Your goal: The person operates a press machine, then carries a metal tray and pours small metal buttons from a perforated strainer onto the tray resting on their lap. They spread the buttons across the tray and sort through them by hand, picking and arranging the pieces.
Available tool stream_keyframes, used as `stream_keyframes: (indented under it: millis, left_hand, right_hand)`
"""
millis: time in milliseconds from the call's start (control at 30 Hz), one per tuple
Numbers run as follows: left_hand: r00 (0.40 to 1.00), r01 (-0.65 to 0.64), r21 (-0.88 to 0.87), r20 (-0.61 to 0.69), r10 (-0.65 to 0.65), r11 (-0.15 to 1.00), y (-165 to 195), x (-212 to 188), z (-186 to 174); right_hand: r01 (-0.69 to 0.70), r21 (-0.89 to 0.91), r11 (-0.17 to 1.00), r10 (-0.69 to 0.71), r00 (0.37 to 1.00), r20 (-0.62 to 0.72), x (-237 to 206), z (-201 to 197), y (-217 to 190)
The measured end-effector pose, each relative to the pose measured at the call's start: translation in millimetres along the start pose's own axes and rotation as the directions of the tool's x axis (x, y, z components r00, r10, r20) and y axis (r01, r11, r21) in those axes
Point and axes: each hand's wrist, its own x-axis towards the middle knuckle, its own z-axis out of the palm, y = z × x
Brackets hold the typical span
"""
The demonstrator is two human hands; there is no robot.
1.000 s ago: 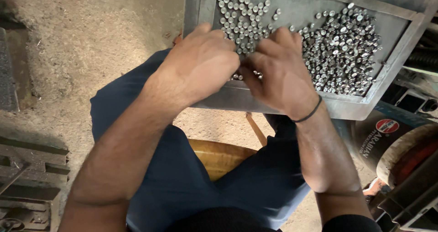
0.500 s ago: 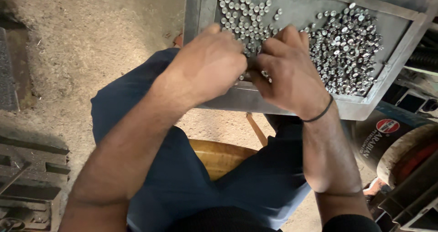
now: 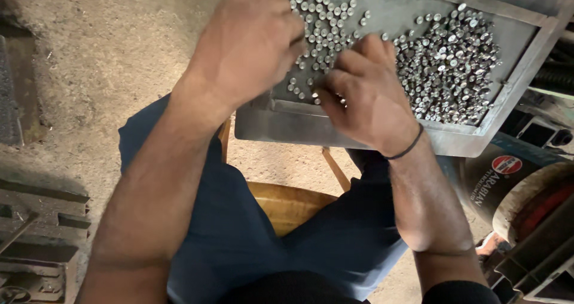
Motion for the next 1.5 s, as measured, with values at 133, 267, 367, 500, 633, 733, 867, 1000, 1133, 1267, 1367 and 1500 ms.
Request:
stream_keyframes:
  millis: [133, 267, 367, 500, 633, 733, 867, 1000, 1133, 1267, 1367, 1500]
  left_hand:
    - [0.995, 0.058, -0.158, -0.072, -0.07, 0.986, -6, -2, 0]
    - [0.994, -0.032, -0.191, -0.113, 0.01, 0.981, 2, 5, 13]
    - [0.992, -0.101, -0.197, -0.092, 0.084, 0.975, 11, 9, 25]
    - [0.99, -0.132, -0.183, -0.073, 0.12, 0.974, 21, 16, 37]
    - [0.995, -0.078, -0.11, -0.068, 0.071, 0.991, 24, 20, 41]
    - [0.993, -0.061, -0.142, -0.109, 0.046, 0.988, 22, 21, 41]
    - [0.996, -0.051, -0.142, -0.085, 0.04, 0.989, 21, 19, 40]
    - [0.992, -0.07, -0.177, -0.119, 0.049, 0.982, 28, 22, 40]
    - [0.992, -0.06, -0.098, -0.117, 0.049, 0.993, 39, 29, 44]
    - [0.994, 0.001, -0.029, -0.109, -0.004, 1.0, 38, 34, 48]
    - [0.994, 0.071, 0.012, -0.083, -0.07, 0.997, 31, 38, 47]
    - [0.989, 0.084, 0.056, -0.128, -0.076, 0.995, 20, 36, 42]
  right_hand:
    - [0.006, -0.008, 1.0, -0.007, 0.997, -0.081, -8, -5, 13]
    - [-0.146, -0.007, 0.989, 0.138, 0.951, -0.275, -25, -11, 21]
    - [-0.21, -0.053, 0.976, 0.176, 0.909, -0.377, -35, -9, 16]
    - [-0.314, -0.095, 0.945, 0.283, 0.926, -0.252, -50, 20, -28]
    - [-0.362, -0.204, 0.91, 0.347, 0.932, -0.109, -49, 58, -59]
    - [-0.451, -0.369, 0.813, 0.454, 0.887, -0.084, -46, 62, -43]
    - [-0.588, -0.37, 0.719, 0.575, 0.802, -0.159, -52, 49, -7]
    - [-0.698, -0.312, 0.645, 0.666, 0.713, -0.219, -62, 28, 13]
    - [-0.726, -0.263, 0.635, 0.679, 0.687, -0.257, -60, 20, 14]
    - [-0.655, -0.297, 0.694, 0.633, 0.753, -0.181, -43, 31, -1]
    - [-0.53, -0.318, 0.786, 0.498, 0.848, -0.182, -24, 42, -15]
    - [-0.427, -0.372, 0.824, 0.417, 0.902, -0.114, -5, 47, -22]
